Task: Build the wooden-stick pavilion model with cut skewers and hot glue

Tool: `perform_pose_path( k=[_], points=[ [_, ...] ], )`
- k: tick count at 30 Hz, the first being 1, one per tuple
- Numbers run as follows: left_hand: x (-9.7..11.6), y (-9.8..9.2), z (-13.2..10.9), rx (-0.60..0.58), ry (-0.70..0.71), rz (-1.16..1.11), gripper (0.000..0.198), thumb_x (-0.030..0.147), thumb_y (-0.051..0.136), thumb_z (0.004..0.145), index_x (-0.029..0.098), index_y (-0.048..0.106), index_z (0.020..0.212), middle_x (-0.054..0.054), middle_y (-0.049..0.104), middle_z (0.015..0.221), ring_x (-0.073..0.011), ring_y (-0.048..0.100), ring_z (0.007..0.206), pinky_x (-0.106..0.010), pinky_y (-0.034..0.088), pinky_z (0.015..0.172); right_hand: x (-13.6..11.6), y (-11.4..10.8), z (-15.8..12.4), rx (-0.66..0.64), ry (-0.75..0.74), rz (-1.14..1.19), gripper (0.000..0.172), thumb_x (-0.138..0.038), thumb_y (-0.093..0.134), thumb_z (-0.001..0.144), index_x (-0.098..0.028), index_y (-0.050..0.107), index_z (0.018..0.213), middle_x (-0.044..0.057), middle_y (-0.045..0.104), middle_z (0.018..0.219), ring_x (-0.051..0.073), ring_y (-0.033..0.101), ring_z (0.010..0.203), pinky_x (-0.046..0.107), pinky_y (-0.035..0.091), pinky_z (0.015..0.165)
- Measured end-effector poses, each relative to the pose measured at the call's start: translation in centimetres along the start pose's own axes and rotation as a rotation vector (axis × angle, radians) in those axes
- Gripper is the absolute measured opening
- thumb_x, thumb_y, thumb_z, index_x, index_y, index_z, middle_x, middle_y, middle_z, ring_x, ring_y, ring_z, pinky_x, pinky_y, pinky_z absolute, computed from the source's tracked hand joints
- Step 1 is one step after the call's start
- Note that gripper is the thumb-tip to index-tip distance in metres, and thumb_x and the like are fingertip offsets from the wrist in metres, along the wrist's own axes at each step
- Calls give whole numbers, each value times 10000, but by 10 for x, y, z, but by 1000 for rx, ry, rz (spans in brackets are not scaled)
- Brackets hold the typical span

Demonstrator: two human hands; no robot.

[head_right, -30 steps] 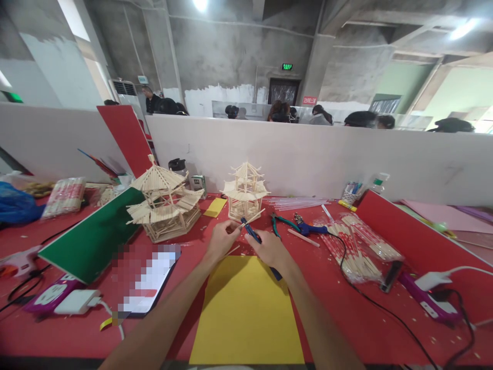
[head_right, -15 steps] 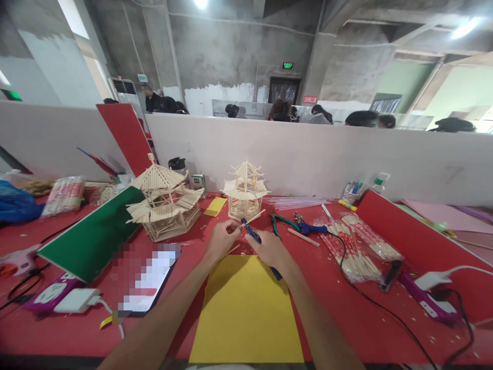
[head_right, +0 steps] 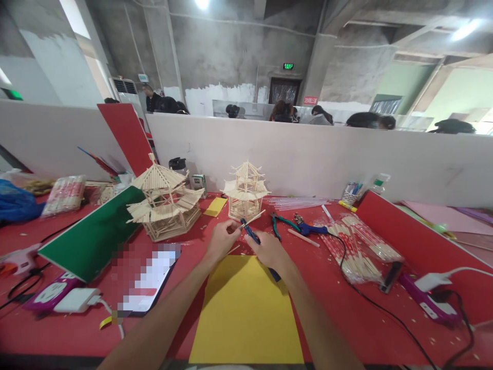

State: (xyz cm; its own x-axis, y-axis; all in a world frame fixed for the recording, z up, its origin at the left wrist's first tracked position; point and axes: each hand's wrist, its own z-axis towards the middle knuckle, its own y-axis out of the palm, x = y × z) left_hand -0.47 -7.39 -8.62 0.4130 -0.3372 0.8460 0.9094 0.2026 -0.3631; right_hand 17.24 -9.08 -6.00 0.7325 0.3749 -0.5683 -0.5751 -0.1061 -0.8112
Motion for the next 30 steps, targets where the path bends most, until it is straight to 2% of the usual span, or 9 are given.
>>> perform_pose_path(
  k=[10, 16, 21, 24, 27, 30],
  points=[
    [1, -2, 1, 10, 34, 21, 160, 279, 565, 784, 165, 675, 762, -4, 689, 730, -133, 592, 662, -224, 415, 626, 0, 4, 2, 32, -13, -3, 446, -527, 377, 954, -218, 697, 988, 78, 735, 924, 262, 677, 877, 270, 421, 696],
    [3, -3, -2, 12, 86, 52, 176, 308, 541, 826, 178, 641, 763, -2, 668, 724, -138, 587, 673, -228, 408, 630, -1, 6, 3, 37, -33, -3, 469, -532, 333, 975, -235, 679, 1085, 86, 732, 1015, 260, 672, 943, 281, 421, 744],
    [7, -7, 0, 15, 85, 12, 194, 330, 524, 853, 190, 655, 822, -19, 688, 777, -149, 598, 712, -228, 414, 656, 4, 2, 5, 48, -43, -6, 474, -532, 327, 981, -221, 684, 1005, 78, 735, 942, 247, 672, 896, 279, 409, 741],
    [3, -10, 2, 21, 73, 90, 179, 310, 525, 849, 189, 644, 789, -26, 681, 755, -154, 591, 687, -231, 392, 628, 9, -1, 6, 60, -39, -18, 461, -529, 343, 977, -212, 677, 961, 70, 730, 885, 236, 666, 837, 274, 396, 711],
    [-8, -11, 1, -68, 29, 289, 130, 265, 565, 802, 184, 638, 731, -34, 661, 685, -156, 562, 611, -236, 331, 566, 13, -4, 8, 69, -70, -21, 455, -529, 347, 974, -204, 660, 918, 56, 715, 820, 220, 651, 773, 264, 377, 667],
    [-17, -8, -5, -197, 24, 374, 118, 260, 591, 777, 186, 633, 695, -31, 642, 633, -152, 544, 561, -236, 297, 540, 14, -6, 8, 86, -96, -22, 450, -524, 339, 976, -203, 643, 893, 41, 699, 774, 206, 633, 722, 256, 353, 628]
  ],
)
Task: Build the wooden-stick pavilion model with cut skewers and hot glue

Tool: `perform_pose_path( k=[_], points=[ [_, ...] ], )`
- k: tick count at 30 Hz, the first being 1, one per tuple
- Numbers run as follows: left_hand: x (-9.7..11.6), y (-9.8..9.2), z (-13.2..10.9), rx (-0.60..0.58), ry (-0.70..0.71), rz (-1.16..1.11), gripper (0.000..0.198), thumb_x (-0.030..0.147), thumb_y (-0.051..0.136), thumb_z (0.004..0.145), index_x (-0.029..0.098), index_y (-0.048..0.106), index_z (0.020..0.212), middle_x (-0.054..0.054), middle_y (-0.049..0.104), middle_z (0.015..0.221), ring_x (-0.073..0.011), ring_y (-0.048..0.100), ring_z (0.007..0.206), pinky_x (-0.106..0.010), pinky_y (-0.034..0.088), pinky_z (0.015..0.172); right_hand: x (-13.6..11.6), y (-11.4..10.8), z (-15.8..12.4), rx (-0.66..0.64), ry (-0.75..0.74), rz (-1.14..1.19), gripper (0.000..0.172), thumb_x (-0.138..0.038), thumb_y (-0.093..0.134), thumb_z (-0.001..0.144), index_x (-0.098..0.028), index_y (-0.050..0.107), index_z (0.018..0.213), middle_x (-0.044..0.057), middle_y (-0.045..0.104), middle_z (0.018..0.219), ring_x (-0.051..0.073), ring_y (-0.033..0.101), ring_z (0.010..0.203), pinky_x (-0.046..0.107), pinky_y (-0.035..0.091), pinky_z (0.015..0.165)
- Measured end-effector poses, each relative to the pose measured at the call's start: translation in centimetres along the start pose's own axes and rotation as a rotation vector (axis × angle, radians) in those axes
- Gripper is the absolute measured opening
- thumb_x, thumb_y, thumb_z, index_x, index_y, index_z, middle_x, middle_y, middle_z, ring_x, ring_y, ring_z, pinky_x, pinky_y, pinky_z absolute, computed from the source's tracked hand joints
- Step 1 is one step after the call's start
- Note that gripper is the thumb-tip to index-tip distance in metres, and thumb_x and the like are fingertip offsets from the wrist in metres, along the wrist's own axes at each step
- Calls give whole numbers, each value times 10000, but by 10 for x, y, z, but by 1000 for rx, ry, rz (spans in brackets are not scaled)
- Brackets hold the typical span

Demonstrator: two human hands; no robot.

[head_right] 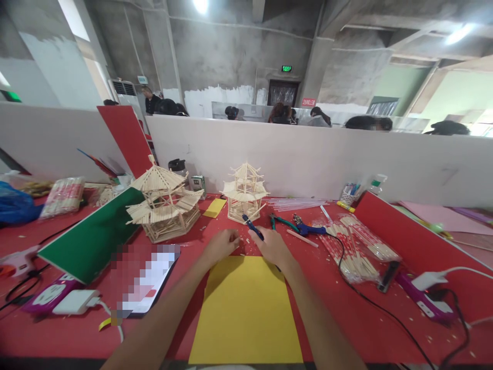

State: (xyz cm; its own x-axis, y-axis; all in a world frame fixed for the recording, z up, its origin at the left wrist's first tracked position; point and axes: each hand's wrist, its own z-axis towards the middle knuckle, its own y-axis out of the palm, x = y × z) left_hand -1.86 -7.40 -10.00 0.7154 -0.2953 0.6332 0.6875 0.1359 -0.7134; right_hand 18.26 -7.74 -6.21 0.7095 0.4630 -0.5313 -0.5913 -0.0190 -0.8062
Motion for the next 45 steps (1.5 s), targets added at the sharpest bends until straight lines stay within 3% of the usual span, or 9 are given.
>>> perform_pose_path(
  k=[3, 6, 10, 14, 18, 23, 29, 45],
  points=[
    [-3, 3, -2, -39, 5, 15, 138, 286, 619, 771, 186, 625, 676, -24, 618, 599, -155, 538, 553, -239, 322, 551, 1, -1, 0, 13, -14, -7, 443, -518, 341, 976, -202, 646, 914, 40, 700, 777, 207, 637, 731, 257, 355, 637],
    [0, -5, 2, 38, 24, -8, 80, 234, 584, 800, 187, 648, 801, -40, 654, 702, -178, 587, 647, -262, 409, 626, 3, -1, 1, 14, -29, -4, 427, -509, 363, 973, -207, 664, 960, 55, 725, 862, 222, 655, 803, 266, 380, 689],
    [7, -26, 7, 148, 264, -173, 388, 96, 517, 801, 215, 600, 1161, -88, 649, 1159, -209, 609, 1045, -309, 480, 885, 5, -2, 0, -53, -55, -6, 434, -529, 386, 963, -221, 689, 1008, 69, 740, 966, 239, 670, 869, 274, 405, 735],
    [8, -32, 6, 14, 465, -203, 473, 110, 525, 829, 247, 565, 1280, -67, 569, 1331, -208, 504, 1255, -344, 376, 1092, 3, -4, -3, -142, -83, -48, 458, -540, 395, 957, -215, 688, 1093, 90, 740, 1001, 254, 670, 902, 286, 419, 765],
    [2, -24, 6, -121, 447, -207, 416, 156, 555, 848, 229, 605, 1255, -76, 617, 1271, -202, 575, 1149, -325, 453, 1001, 0, -3, -5, -213, -128, -107, 454, -529, 389, 961, -215, 707, 1038, 87, 741, 973, 241, 665, 870, 281, 412, 750],
    [-4, -19, 9, -196, 369, -217, 431, 112, 578, 809, 210, 638, 1224, -76, 679, 1159, -179, 637, 970, -272, 498, 858, 3, 1, -4, -190, -141, -161, 468, -549, 401, 952, -193, 702, 916, 70, 735, 854, 203, 642, 741, 261, 357, 649],
    [-6, -19, 10, -214, 342, -221, 444, 117, 577, 811, 221, 635, 1239, -70, 688, 1151, -170, 642, 924, -256, 496, 814, 4, 3, -2, -179, -102, -273, 564, -621, 372, 934, -182, 697, 795, 79, 718, 757, 192, 612, 663, 267, 297, 590],
    [-8, -22, 12, -189, 373, -239, 500, 26, 522, 785, 225, 642, 1227, -53, 699, 1098, -155, 641, 945, -255, 491, 866, -1, 4, -1, -155, -85, -507, 666, -676, 256, 936, -179, 696, 873, 127, 727, 838, 249, 662, 786, 284, 322, 634]
  ],
)
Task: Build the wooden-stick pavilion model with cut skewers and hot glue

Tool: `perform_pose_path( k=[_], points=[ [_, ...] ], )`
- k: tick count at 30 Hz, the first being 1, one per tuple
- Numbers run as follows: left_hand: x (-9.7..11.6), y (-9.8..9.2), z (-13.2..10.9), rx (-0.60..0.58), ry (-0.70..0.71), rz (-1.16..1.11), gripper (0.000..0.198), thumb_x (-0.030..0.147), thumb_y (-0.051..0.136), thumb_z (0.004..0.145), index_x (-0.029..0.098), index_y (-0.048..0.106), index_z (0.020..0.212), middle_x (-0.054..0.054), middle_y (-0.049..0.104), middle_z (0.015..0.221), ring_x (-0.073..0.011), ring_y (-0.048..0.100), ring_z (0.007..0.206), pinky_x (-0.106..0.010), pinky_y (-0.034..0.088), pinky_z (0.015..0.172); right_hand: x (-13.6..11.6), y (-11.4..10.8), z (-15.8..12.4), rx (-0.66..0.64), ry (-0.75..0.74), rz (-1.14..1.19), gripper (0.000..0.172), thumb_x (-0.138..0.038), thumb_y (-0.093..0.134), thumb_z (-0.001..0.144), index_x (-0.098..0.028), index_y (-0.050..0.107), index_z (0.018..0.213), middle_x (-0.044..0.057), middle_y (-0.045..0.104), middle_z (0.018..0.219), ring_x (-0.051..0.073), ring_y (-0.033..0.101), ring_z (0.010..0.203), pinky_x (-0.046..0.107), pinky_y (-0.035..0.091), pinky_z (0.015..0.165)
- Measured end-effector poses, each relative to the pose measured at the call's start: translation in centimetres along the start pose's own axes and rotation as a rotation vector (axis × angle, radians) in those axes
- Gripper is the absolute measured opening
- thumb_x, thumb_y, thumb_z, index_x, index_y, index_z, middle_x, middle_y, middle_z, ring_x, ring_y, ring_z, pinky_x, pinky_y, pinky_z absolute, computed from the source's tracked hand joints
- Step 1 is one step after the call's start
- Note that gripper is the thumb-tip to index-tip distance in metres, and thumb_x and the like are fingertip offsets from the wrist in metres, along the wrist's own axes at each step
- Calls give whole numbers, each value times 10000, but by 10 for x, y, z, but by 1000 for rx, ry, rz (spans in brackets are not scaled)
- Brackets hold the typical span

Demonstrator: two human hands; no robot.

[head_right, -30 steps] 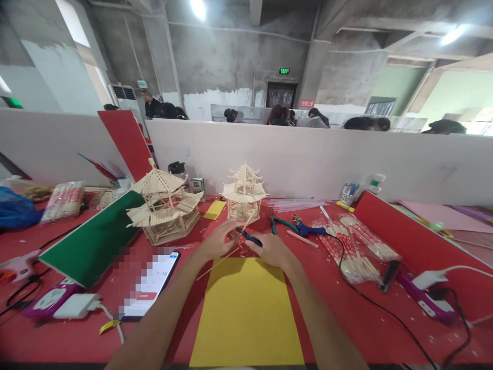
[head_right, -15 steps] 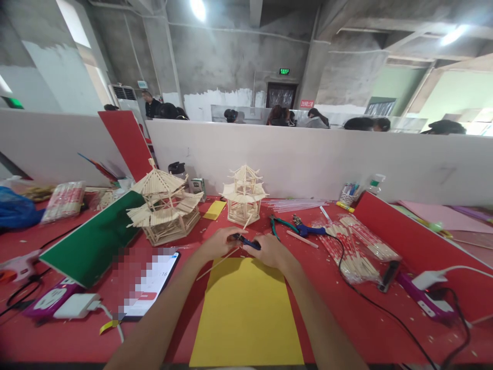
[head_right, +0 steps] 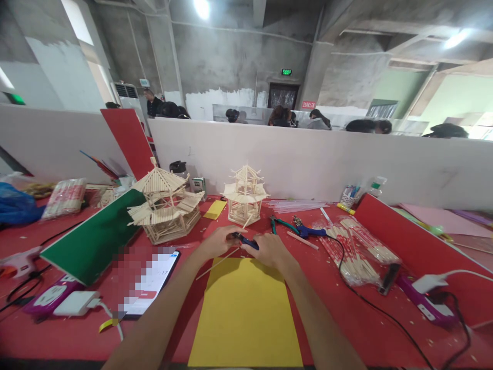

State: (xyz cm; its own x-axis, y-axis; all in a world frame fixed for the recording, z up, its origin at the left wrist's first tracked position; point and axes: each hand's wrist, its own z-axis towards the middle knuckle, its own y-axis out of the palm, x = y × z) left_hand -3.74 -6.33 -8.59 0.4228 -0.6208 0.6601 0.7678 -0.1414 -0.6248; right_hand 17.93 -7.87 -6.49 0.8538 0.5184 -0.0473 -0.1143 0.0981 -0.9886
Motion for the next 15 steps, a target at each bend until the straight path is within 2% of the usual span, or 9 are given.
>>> perform_pose_path(
  k=[7, 15],
  points=[
    [5, -2, 1, -1, -12, 1, 457, 58, 536, 806, 212, 642, 1223, -57, 706, 1086, -156, 643, 944, -251, 493, 864, -1, -1, -1, -10, -9, -13, 665, -655, 225, 951, -179, 687, 902, 129, 728, 862, 264, 671, 818, 293, 342, 655],
    [0, -1, 1, -9, -31, -20, 470, 66, 551, 787, 211, 643, 1224, -64, 694, 1129, -168, 637, 960, -261, 500, 847, -6, -7, -3, -25, 0, 2, 664, -650, 236, 953, -171, 692, 890, 132, 725, 862, 255, 670, 809, 285, 351, 652]
  ],
)
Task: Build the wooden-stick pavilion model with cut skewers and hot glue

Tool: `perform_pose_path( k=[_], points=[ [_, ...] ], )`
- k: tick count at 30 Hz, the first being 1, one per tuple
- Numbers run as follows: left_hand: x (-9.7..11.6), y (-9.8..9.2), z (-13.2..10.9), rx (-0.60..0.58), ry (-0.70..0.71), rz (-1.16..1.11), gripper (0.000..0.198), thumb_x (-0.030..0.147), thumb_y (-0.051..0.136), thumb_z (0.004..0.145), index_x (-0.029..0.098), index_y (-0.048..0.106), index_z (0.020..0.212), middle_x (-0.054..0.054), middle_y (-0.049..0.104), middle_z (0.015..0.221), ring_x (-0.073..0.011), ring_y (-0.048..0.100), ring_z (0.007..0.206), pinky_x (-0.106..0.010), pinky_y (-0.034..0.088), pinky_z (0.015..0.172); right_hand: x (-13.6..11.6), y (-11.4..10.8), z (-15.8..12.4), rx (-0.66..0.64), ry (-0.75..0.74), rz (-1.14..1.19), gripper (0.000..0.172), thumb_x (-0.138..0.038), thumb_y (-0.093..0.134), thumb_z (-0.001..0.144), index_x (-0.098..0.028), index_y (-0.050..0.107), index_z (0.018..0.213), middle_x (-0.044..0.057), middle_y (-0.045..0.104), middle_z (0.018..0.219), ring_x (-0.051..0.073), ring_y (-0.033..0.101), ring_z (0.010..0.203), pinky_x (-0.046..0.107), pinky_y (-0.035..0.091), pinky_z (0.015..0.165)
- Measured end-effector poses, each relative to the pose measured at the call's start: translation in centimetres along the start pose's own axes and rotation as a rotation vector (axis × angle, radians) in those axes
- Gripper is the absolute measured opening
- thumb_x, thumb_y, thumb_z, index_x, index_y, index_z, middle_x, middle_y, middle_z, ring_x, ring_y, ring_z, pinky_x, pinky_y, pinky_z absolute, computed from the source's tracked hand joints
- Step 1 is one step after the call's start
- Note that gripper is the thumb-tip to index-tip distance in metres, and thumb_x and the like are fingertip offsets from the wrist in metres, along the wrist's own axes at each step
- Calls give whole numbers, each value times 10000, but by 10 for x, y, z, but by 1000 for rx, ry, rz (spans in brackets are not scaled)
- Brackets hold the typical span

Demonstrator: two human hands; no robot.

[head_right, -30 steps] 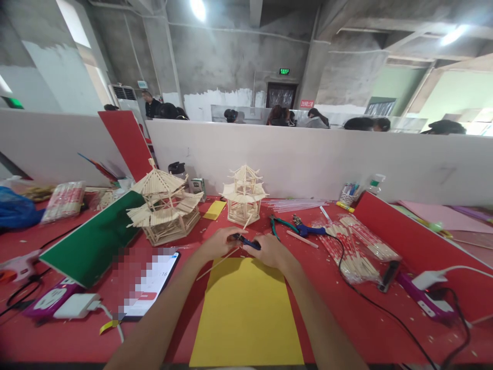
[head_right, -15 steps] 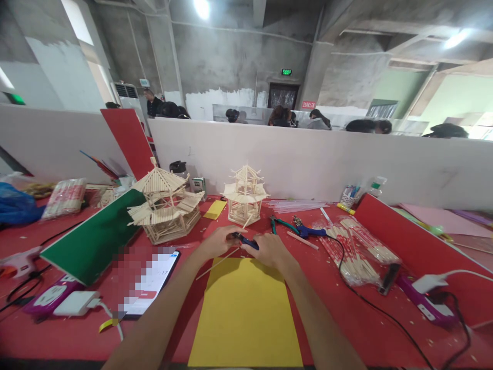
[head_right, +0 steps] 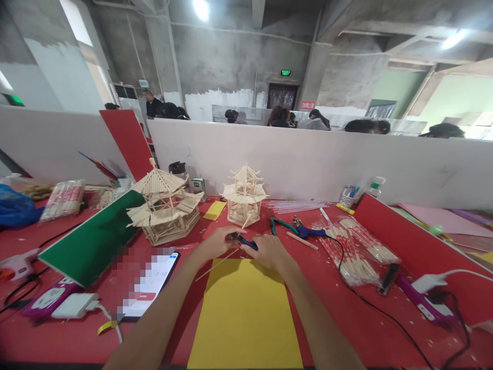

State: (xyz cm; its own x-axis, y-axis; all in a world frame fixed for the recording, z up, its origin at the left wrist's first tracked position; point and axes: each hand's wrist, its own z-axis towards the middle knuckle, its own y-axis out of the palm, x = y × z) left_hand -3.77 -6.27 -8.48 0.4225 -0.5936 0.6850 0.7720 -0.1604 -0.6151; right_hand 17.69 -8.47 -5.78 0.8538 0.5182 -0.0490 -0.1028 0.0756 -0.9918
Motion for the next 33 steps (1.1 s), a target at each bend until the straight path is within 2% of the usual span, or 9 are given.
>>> perform_pose_path(
  k=[5, 10, 13, 20, 25, 29, 33],
  points=[
    [2, -1, 0, -17, -2, -14, 457, 91, 559, 798, 215, 637, 1231, -64, 690, 1136, -168, 637, 943, -263, 500, 842, 0, 0, 0, -10, 16, 8, 651, -651, 267, 947, -171, 701, 891, 138, 725, 856, 260, 667, 817, 284, 355, 671],
    [8, -3, -3, -21, 26, -11, 378, 265, 611, 852, 230, 634, 1228, -77, 651, 1221, -184, 614, 1039, -270, 495, 886, 2, 0, 0, 9, -6, 46, 661, -673, 248, 941, -192, 687, 836, 110, 727, 824, 245, 663, 775, 278, 318, 624],
    [8, -3, -5, -32, 45, -32, 352, 312, 615, 861, 220, 649, 1199, -82, 652, 1212, -188, 602, 1074, -275, 488, 908, 3, 0, 0, 20, -28, 68, 667, -691, 244, 932, -199, 682, 830, 100, 729, 819, 238, 660, 760, 278, 294, 602],
    [8, -5, -2, -63, 8, -136, 291, 221, 621, 833, 169, 693, 1109, -92, 694, 1080, -179, 640, 954, -275, 502, 855, 6, 2, 0, -17, -38, 106, 609, -655, 294, 942, -194, 684, 870, 99, 730, 846, 240, 661, 789, 273, 315, 628],
    [12, -4, -1, -39, -89, -276, 299, 168, 599, 815, 138, 684, 1101, -87, 711, 994, -165, 668, 830, -275, 526, 791, 7, 7, 3, -5, -38, 189, 530, -616, 344, 950, -194, 658, 1015, 101, 727, 976, 258, 667, 888, 269, 360, 684],
    [8, -2, -1, -25, -104, -318, 273, 137, 599, 786, 132, 695, 1042, -85, 712, 976, -165, 669, 814, -277, 533, 775, 7, 12, 6, -15, -42, 241, 452, -538, 392, 963, -202, 621, 1159, 111, 707, 1078, 267, 652, 973, 279, 389, 769],
    [6, -3, -1, -29, -105, -337, 250, 169, 615, 799, 129, 697, 1031, -76, 712, 932, -159, 663, 786, -272, 533, 757, 7, 13, 6, -41, -48, 277, 438, -512, 388, 971, -197, 615, 1175, 118, 694, 1102, 267, 639, 989, 283, 398, 791]
  ],
)
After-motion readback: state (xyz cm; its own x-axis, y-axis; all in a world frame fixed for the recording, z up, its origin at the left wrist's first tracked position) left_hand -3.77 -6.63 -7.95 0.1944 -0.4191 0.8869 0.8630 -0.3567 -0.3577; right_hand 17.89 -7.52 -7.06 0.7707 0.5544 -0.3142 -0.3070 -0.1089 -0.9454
